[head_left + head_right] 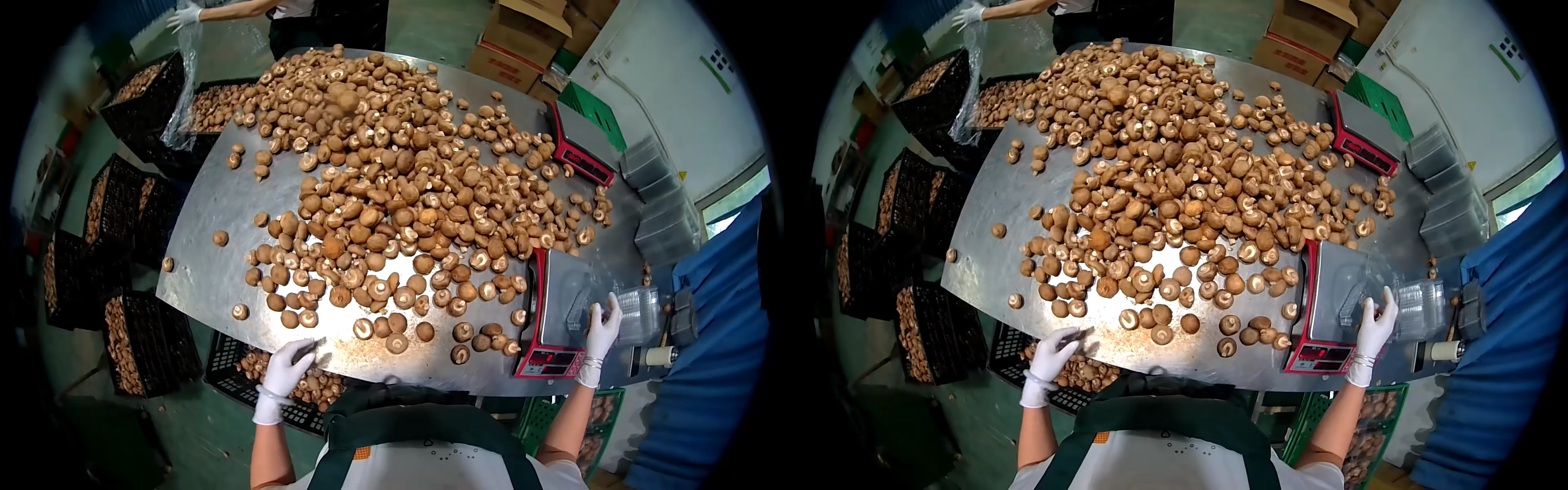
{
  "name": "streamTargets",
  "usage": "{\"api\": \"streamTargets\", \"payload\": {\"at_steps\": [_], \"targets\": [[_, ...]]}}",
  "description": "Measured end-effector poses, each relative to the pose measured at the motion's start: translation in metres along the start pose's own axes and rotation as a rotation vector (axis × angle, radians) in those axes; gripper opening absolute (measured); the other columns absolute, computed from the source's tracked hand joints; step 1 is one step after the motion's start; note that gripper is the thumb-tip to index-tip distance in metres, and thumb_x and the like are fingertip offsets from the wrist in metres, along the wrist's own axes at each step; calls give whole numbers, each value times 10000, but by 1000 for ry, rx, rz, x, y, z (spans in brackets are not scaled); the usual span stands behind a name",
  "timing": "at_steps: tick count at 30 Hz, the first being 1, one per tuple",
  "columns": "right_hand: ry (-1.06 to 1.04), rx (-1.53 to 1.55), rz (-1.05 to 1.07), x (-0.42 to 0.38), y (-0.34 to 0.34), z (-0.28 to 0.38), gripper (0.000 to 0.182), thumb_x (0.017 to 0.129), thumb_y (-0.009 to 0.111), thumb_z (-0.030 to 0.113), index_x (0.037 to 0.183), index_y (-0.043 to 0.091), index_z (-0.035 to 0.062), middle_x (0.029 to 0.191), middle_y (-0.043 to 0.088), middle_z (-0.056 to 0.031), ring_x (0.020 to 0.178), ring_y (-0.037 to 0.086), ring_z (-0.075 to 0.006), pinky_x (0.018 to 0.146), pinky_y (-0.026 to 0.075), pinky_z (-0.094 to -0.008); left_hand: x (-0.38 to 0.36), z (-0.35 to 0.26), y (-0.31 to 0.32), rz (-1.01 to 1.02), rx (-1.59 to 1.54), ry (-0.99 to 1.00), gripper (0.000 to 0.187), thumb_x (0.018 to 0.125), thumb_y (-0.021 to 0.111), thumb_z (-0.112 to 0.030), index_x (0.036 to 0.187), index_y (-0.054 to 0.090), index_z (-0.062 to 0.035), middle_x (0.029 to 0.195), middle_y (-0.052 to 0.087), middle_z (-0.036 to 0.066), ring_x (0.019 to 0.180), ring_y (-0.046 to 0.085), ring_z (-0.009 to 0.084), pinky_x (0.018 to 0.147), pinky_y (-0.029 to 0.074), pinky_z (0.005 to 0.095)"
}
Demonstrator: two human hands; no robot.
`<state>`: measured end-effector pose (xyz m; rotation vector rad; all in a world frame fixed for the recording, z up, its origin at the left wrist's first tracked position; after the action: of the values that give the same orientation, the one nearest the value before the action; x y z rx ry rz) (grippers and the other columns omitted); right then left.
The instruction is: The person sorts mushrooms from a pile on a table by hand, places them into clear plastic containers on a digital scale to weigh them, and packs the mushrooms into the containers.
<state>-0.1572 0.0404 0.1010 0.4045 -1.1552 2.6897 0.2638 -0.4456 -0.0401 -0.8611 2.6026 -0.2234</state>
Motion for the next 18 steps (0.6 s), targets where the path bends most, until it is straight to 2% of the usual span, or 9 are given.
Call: {"api": "streamTargets", "payload": {"at_steps": [3, 5, 7, 9, 10, 13, 14, 16, 18], "targets": [[-404, -472, 17, -16, 16, 32, 386, 789, 681, 141, 1149, 600, 29, 1220, 548, -165, 1141, 491, -332, 995, 378, -421, 13, -16, 12, -194, 304, 226, 297, 791, 667, -94, 1072, 627, -8, 1009, 646, 149, 944, 624, 293, 850, 489, 357], [-475, -272, 34, -39, 29, 100, 333, 774, 672, 104, 1094, 620, 25, 1169, 581, -139, 1138, 503, -304, 989, 384, -394, 21, -35, 28, -268, 412, 322, 292, 772, 676, -101, 1049, 635, -20, 1005, 643, 149, 961, 601, 321, 865, 476, 379], [-344, 75, 283, -69, 80, 152, 237, 777, 664, 81, 1006, 646, 19, 983, 629, -118, 1000, 564, -287, 919, 416, -380, 38, -48, 48, -291, 404, 357, 297, 763, 687, -113, 1041, 633, -21, 1004, 642, 140, 970, 586, 324, 869, 467, 385], [-589, 210, 459, -117, 148, 192, 247, 787, 682, 127, 1010, 639, 30, 953, 629, -125, 908, 592, -281, 852, 458, -366, 52, -71, 74, -315, 545, 502, 407, 748, 700, -147, 1123, 599, -26, 1096, 612, 142, 1039, 552, 331, 891, 454, 389], [-589, 330, 586, -142, 185, 199, 260, 803, 679, 184, 1009, 638, 30, 957, 630, -138, 901, 595, -289, 829, 472, -378, 58, -80, 87, -324, 609, 566, 453, 746, 701, -164, 1163, 580, -35, 1138, 596, 142, 1072, 535, 331, 900, 448, 392], [-898, -98, 735, -220, 278, 210, 484, 796, 651, 274, 1214, 537, 57, 1080, 578, -141, 976, 567, -291, 836, 475, -389, 77, -74, 114, -285, 831, 567, 509, 762, 682, -209, 1230, 537, -72, 1180, 565, 123, 1105, 504, 315, 891, 444, 405], [-965, -75, 623, -229, 276, 220, 531, 784, 660, 282, 1253, 516, 78, 1036, 570, -115, 971, 548, -271, 809, 471, -384, 74, -74, 112, -289, 835, 564, 509, 762, 682, -209, 1230, 537, -72, 1180, 565, 123, 1105, 504, 315, 891, 444, 405], [-971, -146, 689, -238, 279, 214, 534, 770, 672, 271, 1246, 522, 79, 968, 552, -90, 936, 537, -254, 764, 465, -374, 67, -65, 110, -138, 745, 496, 470, 755, 690, -163, 1192, 556, -56, 1077, 582, 132, 1019, 540, 334, 878, 442, 419], [-906, -71, 810, -238, 265, 204, 504, 762, 679, 254, 1220, 544, 90, 924, 533, -77, 893, 542, -244, 733, 458, -378, 50, -58, 99, -161, 701, 512, 426, 762, 692, -139, 1162, 572, -53, 968, 589, 124, 926, 568, 319, 812, 465, 409]]}}
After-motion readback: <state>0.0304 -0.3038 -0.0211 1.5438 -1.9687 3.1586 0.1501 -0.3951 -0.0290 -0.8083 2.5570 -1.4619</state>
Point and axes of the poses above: each hand's wrist, its own x-axis towards the middle knuckle, its own y-axis out of the palm, z = x × y, the point moved 10 cm from there along x, towards the middle knuckle
